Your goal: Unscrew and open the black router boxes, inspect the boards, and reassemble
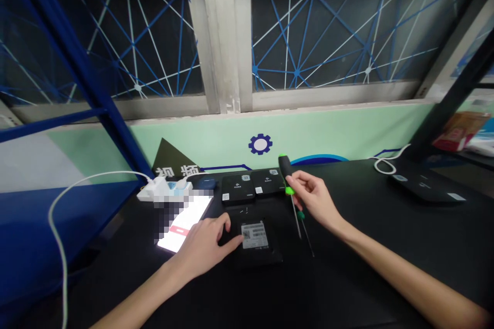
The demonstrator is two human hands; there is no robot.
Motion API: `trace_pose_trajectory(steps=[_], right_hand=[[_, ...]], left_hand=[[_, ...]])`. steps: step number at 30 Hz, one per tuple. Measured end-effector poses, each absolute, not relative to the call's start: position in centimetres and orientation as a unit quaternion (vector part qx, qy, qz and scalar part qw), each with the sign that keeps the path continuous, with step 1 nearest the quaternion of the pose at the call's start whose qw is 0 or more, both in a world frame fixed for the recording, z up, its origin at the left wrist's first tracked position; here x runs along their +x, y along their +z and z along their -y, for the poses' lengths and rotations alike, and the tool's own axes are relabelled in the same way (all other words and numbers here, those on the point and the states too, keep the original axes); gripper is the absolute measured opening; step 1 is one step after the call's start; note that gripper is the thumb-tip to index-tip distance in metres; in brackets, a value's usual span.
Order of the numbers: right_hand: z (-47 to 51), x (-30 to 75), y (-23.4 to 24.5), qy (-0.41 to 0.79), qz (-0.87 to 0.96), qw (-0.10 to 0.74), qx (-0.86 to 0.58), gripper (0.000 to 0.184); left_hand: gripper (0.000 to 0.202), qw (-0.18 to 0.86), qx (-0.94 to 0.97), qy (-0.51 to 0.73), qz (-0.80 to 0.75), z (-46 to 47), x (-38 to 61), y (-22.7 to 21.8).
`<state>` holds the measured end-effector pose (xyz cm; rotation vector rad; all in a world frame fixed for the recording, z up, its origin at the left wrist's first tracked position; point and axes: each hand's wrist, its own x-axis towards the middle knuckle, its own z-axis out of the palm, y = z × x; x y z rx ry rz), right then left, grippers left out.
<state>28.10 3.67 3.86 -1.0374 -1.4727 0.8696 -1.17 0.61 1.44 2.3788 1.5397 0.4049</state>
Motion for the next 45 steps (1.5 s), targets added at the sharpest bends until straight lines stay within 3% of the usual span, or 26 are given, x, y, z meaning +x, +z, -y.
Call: trace_pose_trajectory(steps=[7, 25, 31, 36, 45], right_hand=[[-3.6, 27.7, 3.8, 0.349, 0.587, 0.627, -0.373, 0.029], [-4.0, 27.1, 1.6, 0.460, 0.600, 0.553, -0.351, 0.024], [-4.0, 27.2, 2.1, 0.462, 0.591, 0.563, -0.347, 0.023], [-4.0, 27.8, 3.0, 0.441, 0.586, 0.586, -0.345, 0.018], [-4.5, 29.3, 3.1, 0.457, 0.564, 0.616, -0.307, 0.006]], left_hand=[[0.039, 0.145, 0.838, 0.122, -0.511, -0.7, -1.5, 1.4], [0.042, 0.181, 0.851, 0.104, -0.482, -0.8, -1.7, 2.0], [0.031, 0.182, 0.838, 0.105, -0.504, -0.8, -1.6, 2.2], [0.051, 0.178, 0.844, 0.102, -0.495, -0.8, -1.7, 2.2], [0.049, 0.180, 0.841, 0.090, -0.501, -0.8, -1.8, 2.2]])
